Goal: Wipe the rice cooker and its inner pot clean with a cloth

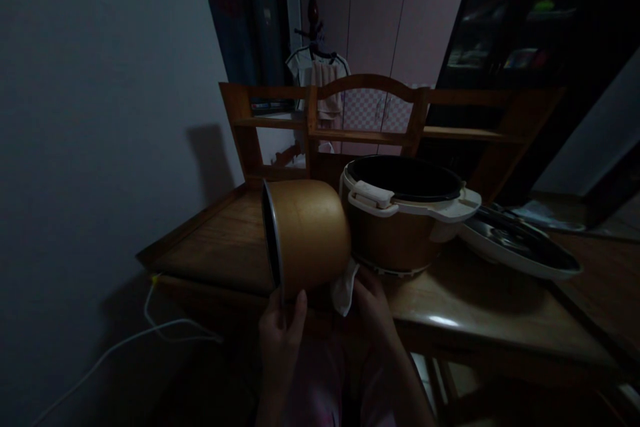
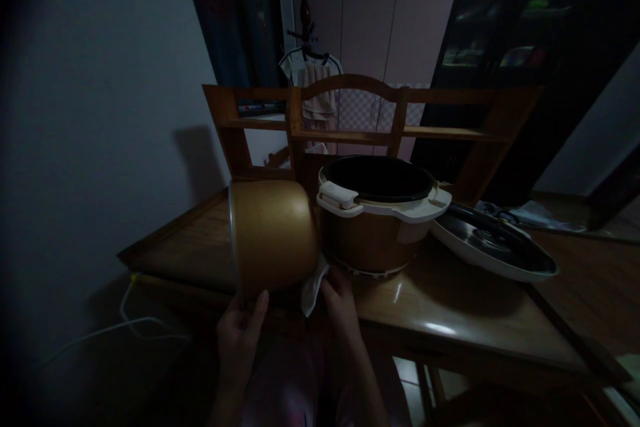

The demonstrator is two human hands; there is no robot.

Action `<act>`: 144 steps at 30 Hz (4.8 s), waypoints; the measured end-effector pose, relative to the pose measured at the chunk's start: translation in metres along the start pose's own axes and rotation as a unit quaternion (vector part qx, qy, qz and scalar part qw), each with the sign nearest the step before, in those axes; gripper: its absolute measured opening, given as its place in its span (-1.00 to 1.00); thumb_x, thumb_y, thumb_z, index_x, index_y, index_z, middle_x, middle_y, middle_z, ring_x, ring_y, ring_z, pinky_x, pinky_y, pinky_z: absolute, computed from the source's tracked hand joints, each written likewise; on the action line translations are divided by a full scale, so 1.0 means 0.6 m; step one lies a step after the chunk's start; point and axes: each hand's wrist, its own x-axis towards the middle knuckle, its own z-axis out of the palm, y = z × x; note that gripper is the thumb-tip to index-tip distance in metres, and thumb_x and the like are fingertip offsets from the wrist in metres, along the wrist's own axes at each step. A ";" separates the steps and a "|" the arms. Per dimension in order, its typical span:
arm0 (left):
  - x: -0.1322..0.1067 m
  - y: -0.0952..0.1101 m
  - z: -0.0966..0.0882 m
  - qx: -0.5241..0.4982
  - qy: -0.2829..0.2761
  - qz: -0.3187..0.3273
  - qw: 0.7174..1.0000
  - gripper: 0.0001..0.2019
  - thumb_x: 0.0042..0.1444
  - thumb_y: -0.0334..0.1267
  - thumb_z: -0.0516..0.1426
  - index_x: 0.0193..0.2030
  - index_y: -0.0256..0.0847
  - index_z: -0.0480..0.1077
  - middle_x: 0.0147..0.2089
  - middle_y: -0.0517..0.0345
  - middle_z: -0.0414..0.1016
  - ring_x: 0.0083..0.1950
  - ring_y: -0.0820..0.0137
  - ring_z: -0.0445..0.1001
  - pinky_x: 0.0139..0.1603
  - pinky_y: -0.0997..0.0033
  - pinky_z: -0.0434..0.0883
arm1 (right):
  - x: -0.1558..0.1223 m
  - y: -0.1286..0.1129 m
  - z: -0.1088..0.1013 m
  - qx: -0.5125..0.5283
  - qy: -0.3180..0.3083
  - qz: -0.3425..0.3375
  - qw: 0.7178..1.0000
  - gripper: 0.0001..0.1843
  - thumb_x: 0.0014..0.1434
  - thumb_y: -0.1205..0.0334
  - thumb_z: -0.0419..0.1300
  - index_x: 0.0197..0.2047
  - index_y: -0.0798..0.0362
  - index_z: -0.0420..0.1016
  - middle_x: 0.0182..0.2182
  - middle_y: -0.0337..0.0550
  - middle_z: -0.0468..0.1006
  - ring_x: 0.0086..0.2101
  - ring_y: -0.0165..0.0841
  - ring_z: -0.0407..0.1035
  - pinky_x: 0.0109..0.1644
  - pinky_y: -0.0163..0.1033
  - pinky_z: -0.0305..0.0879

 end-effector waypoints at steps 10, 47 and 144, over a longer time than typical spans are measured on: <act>0.002 -0.004 0.002 -0.008 -0.005 0.001 1.000 -0.54 0.11 -0.04 0.23 0.09 -0.25 0.43 0.03 -0.05 0.56 0.06 0.16 0.52 0.09 0.24 0.43 | 0.000 0.004 -0.001 0.005 0.002 0.003 1.000 -0.56 0.10 0.03 0.27 0.02 0.04 0.56 0.02 -0.04 0.56 0.05 0.00 0.39 0.16 0.04 0.26; 0.004 -0.011 -0.002 -0.004 -0.013 0.015 1.000 -0.63 0.14 -0.09 0.23 0.04 -0.18 0.43 -0.02 0.05 0.57 0.05 0.21 0.51 0.09 0.29 0.40 | 0.000 -0.003 0.001 0.000 0.005 0.007 1.000 -0.60 0.10 0.04 0.28 -0.01 0.02 0.57 0.02 -0.05 0.57 0.05 -0.02 0.39 0.16 0.03 0.26; -0.001 -0.002 0.006 -0.004 0.004 -0.029 1.000 -0.61 0.07 -0.02 0.25 -0.03 -0.18 0.45 -0.08 0.06 0.60 0.00 0.19 0.54 0.05 0.29 0.41 | -0.084 -0.151 -0.027 -0.142 0.171 -0.178 0.959 -0.43 0.16 0.16 0.25 0.24 -0.06 0.32 -0.06 -0.03 0.57 -0.15 -0.15 0.50 -0.21 -0.19 0.46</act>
